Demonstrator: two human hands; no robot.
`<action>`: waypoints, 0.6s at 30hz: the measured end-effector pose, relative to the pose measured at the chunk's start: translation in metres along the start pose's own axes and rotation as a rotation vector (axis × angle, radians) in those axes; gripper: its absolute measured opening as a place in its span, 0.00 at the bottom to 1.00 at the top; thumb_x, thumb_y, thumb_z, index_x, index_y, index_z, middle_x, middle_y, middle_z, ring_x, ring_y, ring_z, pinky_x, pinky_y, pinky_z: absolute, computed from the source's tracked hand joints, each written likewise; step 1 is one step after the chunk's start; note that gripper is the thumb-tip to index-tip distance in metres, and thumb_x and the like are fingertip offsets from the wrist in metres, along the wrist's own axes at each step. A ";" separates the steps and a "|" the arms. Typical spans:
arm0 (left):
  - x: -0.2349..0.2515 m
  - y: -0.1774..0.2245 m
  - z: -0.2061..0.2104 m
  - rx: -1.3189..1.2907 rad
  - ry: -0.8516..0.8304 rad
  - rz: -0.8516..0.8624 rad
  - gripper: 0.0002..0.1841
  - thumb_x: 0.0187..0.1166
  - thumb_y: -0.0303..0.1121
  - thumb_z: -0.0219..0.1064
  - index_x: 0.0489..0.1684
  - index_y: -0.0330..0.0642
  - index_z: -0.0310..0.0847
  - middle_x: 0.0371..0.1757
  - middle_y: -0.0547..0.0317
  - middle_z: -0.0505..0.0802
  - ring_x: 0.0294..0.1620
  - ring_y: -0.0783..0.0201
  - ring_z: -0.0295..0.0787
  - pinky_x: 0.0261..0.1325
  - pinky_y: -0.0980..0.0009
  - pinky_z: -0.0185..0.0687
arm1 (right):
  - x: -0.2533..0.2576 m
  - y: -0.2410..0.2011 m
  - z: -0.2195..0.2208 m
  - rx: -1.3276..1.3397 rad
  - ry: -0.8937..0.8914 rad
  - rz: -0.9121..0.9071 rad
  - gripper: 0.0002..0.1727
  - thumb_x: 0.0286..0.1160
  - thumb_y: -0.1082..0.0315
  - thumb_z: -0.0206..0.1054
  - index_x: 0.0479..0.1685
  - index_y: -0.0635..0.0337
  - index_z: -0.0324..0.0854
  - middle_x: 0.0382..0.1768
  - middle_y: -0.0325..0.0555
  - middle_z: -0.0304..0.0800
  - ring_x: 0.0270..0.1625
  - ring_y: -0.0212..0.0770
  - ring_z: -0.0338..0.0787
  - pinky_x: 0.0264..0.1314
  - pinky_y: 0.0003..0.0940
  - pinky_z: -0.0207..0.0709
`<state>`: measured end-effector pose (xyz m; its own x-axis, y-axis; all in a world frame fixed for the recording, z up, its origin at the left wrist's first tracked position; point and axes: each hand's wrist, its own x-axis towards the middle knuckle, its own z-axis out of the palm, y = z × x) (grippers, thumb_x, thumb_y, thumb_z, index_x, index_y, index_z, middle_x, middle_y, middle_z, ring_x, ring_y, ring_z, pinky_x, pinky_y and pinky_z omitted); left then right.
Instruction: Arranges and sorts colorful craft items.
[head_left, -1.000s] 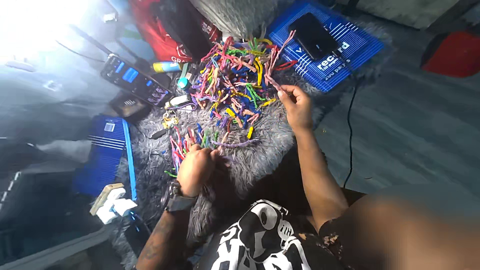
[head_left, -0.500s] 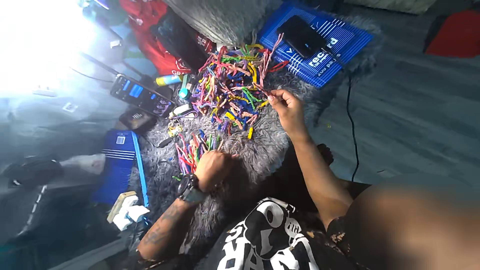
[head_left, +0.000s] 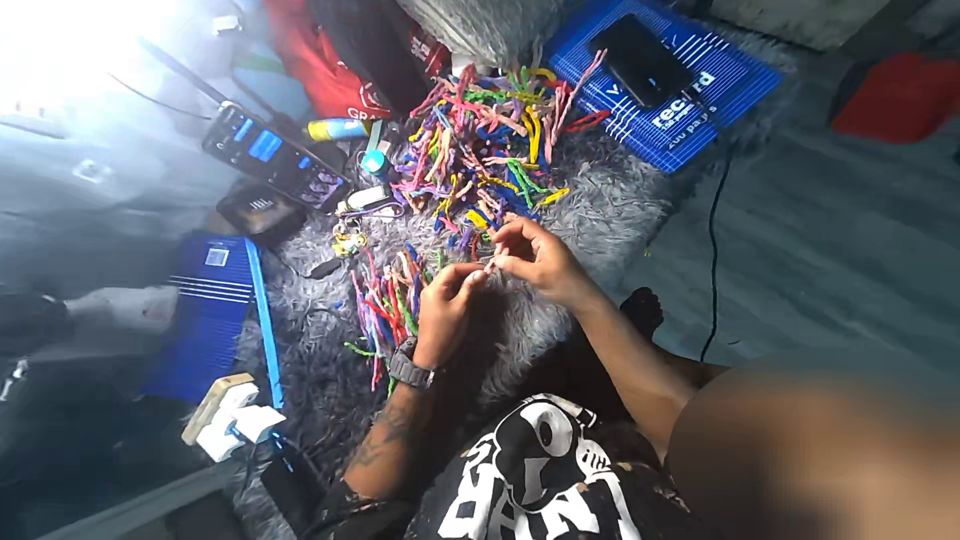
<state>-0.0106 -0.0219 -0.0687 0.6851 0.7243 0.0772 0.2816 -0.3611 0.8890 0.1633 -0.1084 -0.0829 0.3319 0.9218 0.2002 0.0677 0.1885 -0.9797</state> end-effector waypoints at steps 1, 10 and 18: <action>-0.001 0.000 0.001 -0.014 -0.034 0.013 0.09 0.83 0.27 0.66 0.52 0.35 0.87 0.45 0.61 0.94 0.44 0.78 0.89 0.56 0.76 0.86 | -0.001 -0.002 -0.003 0.077 0.008 0.042 0.16 0.74 0.77 0.67 0.61 0.64 0.77 0.46 0.44 0.87 0.43 0.29 0.87 0.49 0.26 0.84; -0.004 0.007 -0.004 -0.137 0.108 0.074 0.08 0.88 0.34 0.57 0.46 0.39 0.79 0.40 0.63 0.82 0.34 0.78 0.78 0.40 0.80 0.78 | -0.011 -0.024 0.010 0.079 0.043 0.008 0.12 0.80 0.78 0.62 0.58 0.64 0.83 0.50 0.41 0.89 0.46 0.27 0.89 0.53 0.25 0.87; -0.013 0.036 -0.024 -0.026 0.203 0.169 0.14 0.90 0.36 0.52 0.31 0.45 0.75 0.22 0.76 0.76 0.22 0.85 0.70 0.29 0.86 0.69 | -0.016 -0.047 0.016 -0.802 0.267 -0.407 0.14 0.78 0.78 0.63 0.53 0.62 0.92 0.49 0.56 0.89 0.53 0.48 0.90 0.60 0.34 0.84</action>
<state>-0.0252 -0.0298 -0.0270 0.5716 0.7590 0.3118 0.1555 -0.4733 0.8670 0.1400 -0.1269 -0.0402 0.3381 0.7093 0.6186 0.8215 0.0982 -0.5617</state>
